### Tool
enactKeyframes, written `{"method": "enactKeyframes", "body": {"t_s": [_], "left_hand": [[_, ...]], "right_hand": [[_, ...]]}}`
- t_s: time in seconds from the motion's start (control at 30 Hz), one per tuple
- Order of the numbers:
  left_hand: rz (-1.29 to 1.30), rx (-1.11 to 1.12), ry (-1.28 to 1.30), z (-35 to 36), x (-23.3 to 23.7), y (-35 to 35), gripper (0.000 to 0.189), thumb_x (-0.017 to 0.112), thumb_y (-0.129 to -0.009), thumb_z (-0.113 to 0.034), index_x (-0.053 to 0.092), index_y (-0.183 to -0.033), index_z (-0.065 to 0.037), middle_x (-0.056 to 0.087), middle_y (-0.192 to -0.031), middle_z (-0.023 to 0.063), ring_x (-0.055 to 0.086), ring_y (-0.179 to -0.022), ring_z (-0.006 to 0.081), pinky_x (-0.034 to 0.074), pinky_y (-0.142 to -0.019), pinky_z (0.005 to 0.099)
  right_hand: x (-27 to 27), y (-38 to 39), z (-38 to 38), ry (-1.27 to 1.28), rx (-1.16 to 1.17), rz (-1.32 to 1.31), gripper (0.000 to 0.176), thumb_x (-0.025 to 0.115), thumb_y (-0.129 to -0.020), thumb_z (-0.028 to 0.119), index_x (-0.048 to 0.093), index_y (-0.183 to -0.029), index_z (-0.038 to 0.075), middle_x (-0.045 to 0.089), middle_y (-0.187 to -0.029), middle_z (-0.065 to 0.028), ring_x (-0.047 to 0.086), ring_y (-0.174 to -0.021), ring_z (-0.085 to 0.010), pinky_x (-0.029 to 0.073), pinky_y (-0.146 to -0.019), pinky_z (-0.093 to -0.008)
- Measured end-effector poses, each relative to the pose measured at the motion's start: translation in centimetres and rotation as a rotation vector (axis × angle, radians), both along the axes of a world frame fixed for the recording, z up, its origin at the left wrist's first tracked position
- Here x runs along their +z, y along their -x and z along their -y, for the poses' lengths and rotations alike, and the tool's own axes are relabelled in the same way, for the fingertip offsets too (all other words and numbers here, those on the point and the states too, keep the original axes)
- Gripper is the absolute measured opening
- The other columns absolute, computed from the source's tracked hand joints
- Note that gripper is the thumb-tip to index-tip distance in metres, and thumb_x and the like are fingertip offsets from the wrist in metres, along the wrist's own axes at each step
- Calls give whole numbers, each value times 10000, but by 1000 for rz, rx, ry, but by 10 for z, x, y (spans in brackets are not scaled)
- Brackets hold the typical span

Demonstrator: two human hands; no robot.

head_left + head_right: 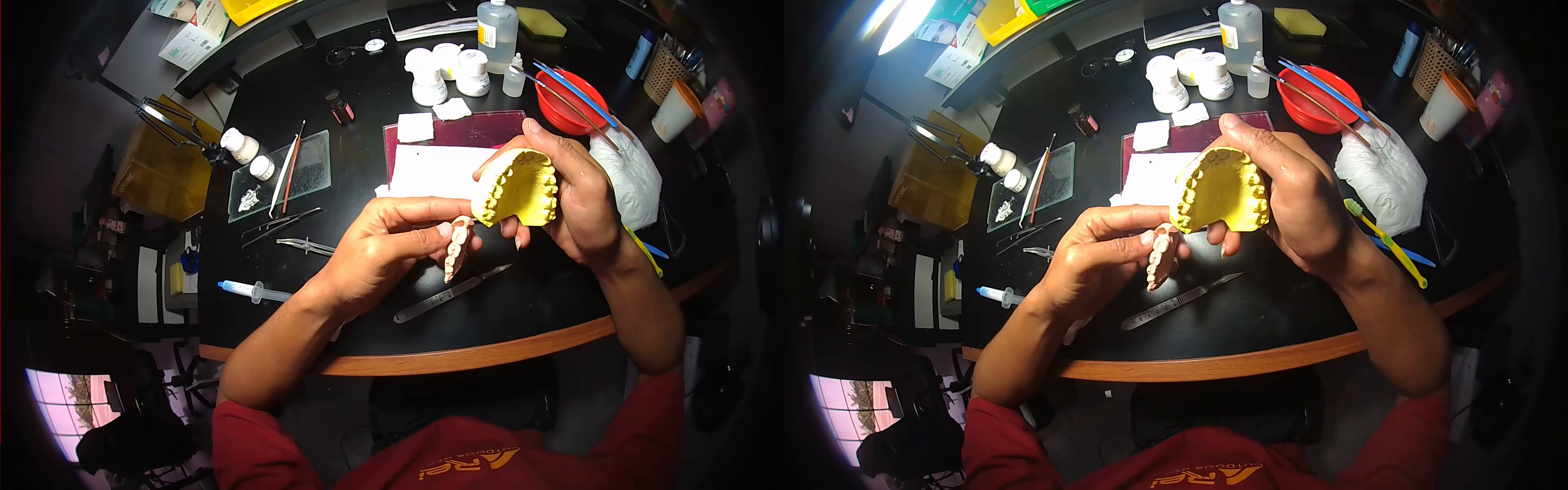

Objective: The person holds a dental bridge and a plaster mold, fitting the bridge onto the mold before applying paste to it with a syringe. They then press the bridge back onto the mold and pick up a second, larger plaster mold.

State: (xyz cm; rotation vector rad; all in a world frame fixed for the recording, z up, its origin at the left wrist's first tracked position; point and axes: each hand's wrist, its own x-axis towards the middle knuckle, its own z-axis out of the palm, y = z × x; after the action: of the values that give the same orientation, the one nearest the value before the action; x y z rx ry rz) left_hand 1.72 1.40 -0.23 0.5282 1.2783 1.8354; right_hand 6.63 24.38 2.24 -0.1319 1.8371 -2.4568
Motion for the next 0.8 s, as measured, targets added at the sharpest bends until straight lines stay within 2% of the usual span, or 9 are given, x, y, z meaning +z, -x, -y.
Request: {"method": "enactKeyframes", "body": {"t_s": [0.5,0.8], "left_hand": [[-11,-1,-3,0,1,0,379,588,-956,-70,593,-1308,73,697,-1077,216,681,-974,233,526,-821,324],[15,-9,-25,0,0,0,376,586,-954,-70,595,-1305,64,697,-1062,213,674,-907,214,517,-777,318]], "right_hand": [[1,0,0,-4,-3,1,610,269,-1087,382,654,-1013,-86,678,-741,-169,644,-540,-170,527,-433,-238],[1,-1,1,3,8,4,623,262,-1089,389,654,-1016,-91,679,-742,-169,650,-543,-173,530,-432,-236]]}}
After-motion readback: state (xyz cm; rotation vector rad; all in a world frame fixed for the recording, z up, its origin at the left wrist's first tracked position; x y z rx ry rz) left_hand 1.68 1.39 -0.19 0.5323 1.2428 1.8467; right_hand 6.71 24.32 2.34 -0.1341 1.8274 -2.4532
